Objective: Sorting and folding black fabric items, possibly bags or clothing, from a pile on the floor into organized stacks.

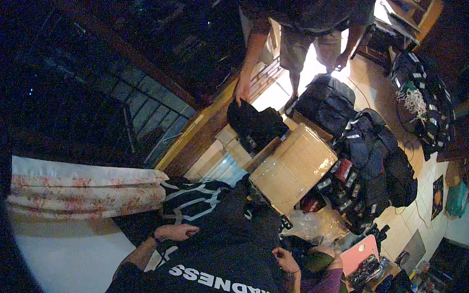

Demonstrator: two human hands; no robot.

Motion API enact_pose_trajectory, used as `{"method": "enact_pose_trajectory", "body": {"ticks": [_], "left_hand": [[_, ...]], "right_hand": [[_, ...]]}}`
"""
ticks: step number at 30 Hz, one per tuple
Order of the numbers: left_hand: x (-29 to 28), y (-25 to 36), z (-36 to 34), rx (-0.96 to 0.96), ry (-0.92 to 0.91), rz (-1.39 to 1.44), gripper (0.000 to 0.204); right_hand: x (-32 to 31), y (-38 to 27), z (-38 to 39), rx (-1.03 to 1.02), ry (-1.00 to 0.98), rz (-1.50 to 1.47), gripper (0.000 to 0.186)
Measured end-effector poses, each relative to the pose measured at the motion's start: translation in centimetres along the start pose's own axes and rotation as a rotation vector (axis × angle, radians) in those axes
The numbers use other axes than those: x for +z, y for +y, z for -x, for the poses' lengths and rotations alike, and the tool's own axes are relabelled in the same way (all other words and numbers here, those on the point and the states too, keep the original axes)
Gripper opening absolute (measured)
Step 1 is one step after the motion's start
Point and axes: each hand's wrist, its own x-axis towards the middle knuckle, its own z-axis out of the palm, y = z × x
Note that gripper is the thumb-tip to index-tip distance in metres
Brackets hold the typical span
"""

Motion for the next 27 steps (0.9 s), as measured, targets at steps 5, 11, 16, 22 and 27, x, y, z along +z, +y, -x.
{"method": "enact_pose_trajectory", "body": {"ticks": [5, 11, 16, 22, 27], "left_hand": [[-0.5, 2.1, 0.8, 0.035, 0.181, -0.251, 0.040], [-5.6, 4.2, -1.2, 0.294, 0.184, -0.418, 0.035], [-10.4, 4.5, -1.9, 0.369, 0.047, -0.459, 0.031], [-13.3, 4.6, -3.3, 0.481, -0.066, -0.462, 0.033], [-12.4, 2.6, -6.1, 0.113, -0.106, -0.252, 0.033]], "right_hand": [[-0.3, 2.0, 0.3, 0.148, -0.022, -0.062, 0.023], [1.5, -0.7, -0.4, 0.081, 0.029, -0.081, 0.037], [3.6, 0.2, -0.8, 0.060, 0.024, -0.335, 0.035], [6.1, 1.6, -0.3, 0.076, 0.113, -0.358, 0.037], [7.7, -2.7, 1.3, -0.073, 0.284, -0.436, 0.033]]}}
